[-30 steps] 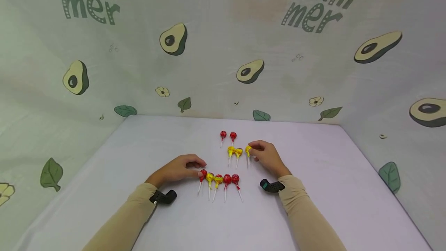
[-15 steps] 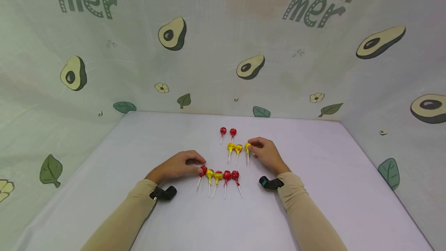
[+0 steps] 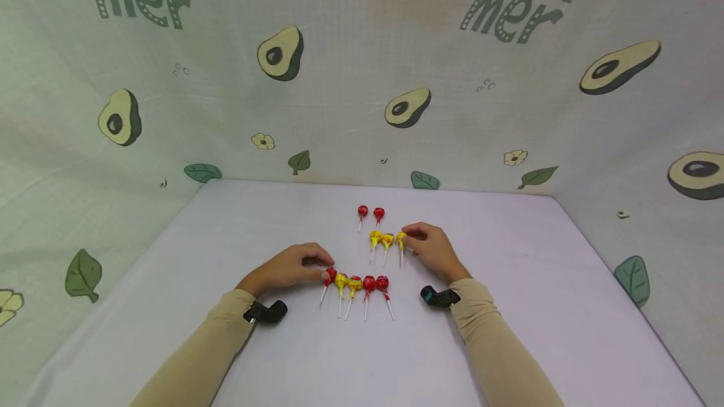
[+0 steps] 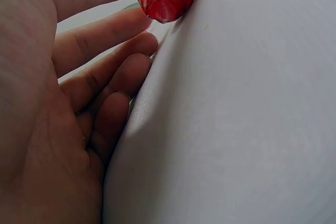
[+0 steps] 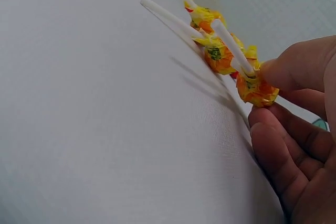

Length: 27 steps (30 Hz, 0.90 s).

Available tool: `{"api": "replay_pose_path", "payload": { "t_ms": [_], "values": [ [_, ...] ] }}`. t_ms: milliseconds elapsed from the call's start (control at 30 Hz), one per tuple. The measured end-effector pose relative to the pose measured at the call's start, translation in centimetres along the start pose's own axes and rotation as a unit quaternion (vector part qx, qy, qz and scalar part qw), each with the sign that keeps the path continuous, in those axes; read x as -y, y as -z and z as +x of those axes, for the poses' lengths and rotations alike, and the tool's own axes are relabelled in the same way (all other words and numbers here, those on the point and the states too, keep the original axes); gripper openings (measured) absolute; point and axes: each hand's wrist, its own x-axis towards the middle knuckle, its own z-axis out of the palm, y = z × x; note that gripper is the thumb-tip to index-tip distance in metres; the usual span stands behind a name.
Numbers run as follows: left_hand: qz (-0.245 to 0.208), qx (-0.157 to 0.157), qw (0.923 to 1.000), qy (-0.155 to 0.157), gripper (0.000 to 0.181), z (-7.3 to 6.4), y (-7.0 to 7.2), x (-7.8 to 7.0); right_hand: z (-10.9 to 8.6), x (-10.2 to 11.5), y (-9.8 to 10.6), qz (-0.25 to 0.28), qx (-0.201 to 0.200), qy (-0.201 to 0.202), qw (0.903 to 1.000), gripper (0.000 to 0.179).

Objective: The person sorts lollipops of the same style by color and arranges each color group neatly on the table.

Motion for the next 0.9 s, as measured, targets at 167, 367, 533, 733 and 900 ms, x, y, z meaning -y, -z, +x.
{"api": "replay_pose_path", "payload": {
  "t_ms": [167, 367, 533, 733, 900],
  "values": [
    [0.006, 0.002, 1.0, -0.002, 0.021, 0.08, 0.02, -0.07, -0.05, 0.02, -0.03, -0.007, -0.003, 0.002, 1.0, 0.028],
    [0.01, 0.006, 0.9999, 0.004, 0.017, 0.14, 0.05, -0.1, 0.12, -0.08, -0.15, -0.028, -0.009, 0.005, 0.9996, 0.027],
    [0.009, 0.004, 0.9999, -0.001, 0.016, 0.12, 0.14, -0.21, 0.23, -0.04, -0.29, -0.047, -0.016, 0.01, 0.9987, 0.027],
    [0.003, 0.006, 0.9999, 0.009, 0.014, 0.05, 0.14, -0.24, 0.21, 0.06, -0.42, -0.061, -0.016, 0.006, 0.998, 0.027],
    [0.003, 0.015, 0.9998, 0.01, 0.012, 0.11, 0.13, -0.19, 0.17, 0.08, -0.47, -0.071, -0.018, 0.009, 0.9973, 0.028]
  ]
}}
